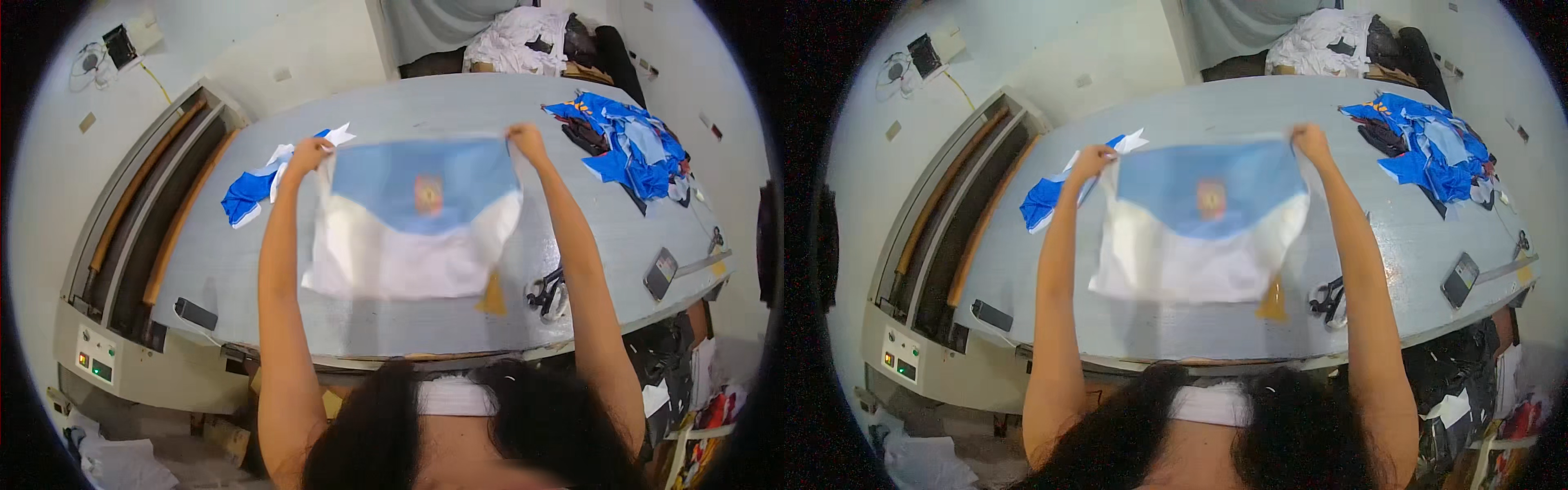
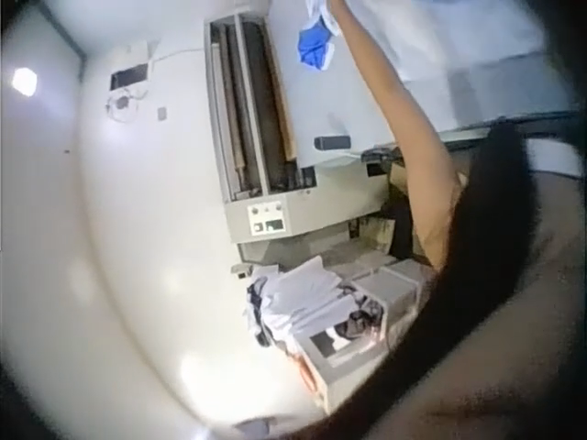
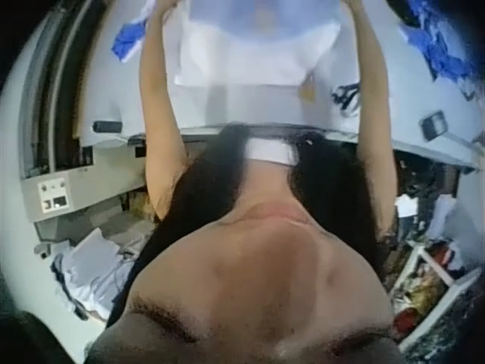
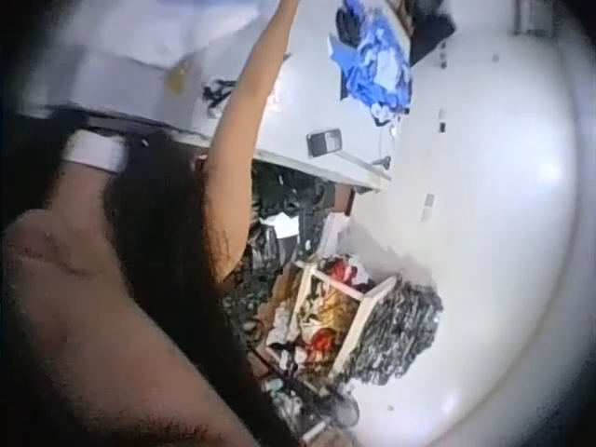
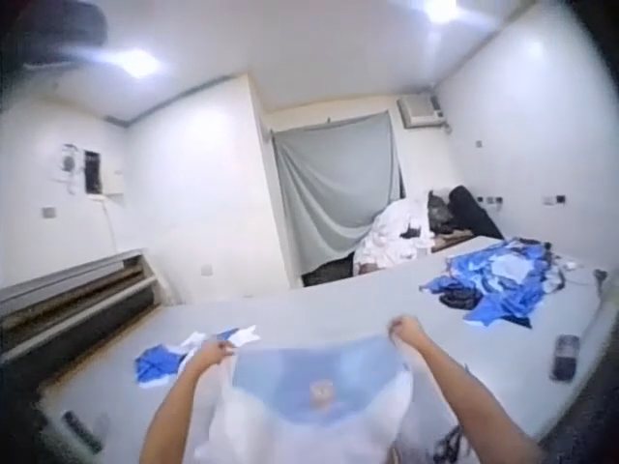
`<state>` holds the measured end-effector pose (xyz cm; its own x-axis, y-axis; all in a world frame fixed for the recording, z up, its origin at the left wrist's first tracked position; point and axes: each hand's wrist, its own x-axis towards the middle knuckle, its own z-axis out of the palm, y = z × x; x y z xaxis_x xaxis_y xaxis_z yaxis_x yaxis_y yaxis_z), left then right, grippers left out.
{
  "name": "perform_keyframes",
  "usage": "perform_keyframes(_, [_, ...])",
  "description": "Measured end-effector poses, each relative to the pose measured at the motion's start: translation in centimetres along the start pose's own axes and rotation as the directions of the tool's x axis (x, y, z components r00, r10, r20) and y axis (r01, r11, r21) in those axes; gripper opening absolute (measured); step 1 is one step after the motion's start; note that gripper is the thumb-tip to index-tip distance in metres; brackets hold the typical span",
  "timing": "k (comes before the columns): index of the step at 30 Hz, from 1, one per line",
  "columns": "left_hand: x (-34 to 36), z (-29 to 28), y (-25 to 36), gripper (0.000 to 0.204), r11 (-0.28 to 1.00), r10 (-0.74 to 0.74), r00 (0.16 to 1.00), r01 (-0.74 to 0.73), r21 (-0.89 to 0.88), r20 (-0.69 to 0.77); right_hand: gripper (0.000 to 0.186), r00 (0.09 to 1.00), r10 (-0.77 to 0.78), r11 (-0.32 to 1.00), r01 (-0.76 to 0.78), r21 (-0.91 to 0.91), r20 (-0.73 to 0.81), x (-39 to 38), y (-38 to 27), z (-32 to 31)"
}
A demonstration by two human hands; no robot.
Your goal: Manually cutting out a specific pattern from a piece of blue and white fabric using large tailor shears on a workspace table.
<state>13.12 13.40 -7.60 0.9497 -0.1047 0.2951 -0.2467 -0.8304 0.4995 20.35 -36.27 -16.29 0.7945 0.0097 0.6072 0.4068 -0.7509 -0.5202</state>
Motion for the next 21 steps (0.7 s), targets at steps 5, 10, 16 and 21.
perform_keyframes(5, [-6.8,-6.3,6.7,0.025,0.982,0.147,0.977,-0.163,-0.098,-0.154,0.023,0.995,-0.026,0.904,0.066,0.422,-0.100,3.3,-4.5,-4.4])
perform_keyframes(10, [-18.1,-4.1,14.1,0.032,0.989,0.145,0.971,-0.142,-0.032,0.190,0.024,0.999,-0.023,0.796,0.033,0.605,-0.024,1.5,-2.6,-4.0])
perform_keyframes(16, [-23.1,9.9,18.5,0.051,0.959,0.258,0.698,-0.270,-0.088,0.668,0.032,0.982,0.150,0.974,-0.126,0.187,-0.119,-5.6,2.8,-0.6])
perform_keyframes(21, [-21.1,15.7,15.5,0.047,0.863,0.505,0.734,-0.415,-0.288,0.454,0.032,0.996,0.025,0.998,-0.020,0.052,-0.091,-14.7,0.7,-2.7])
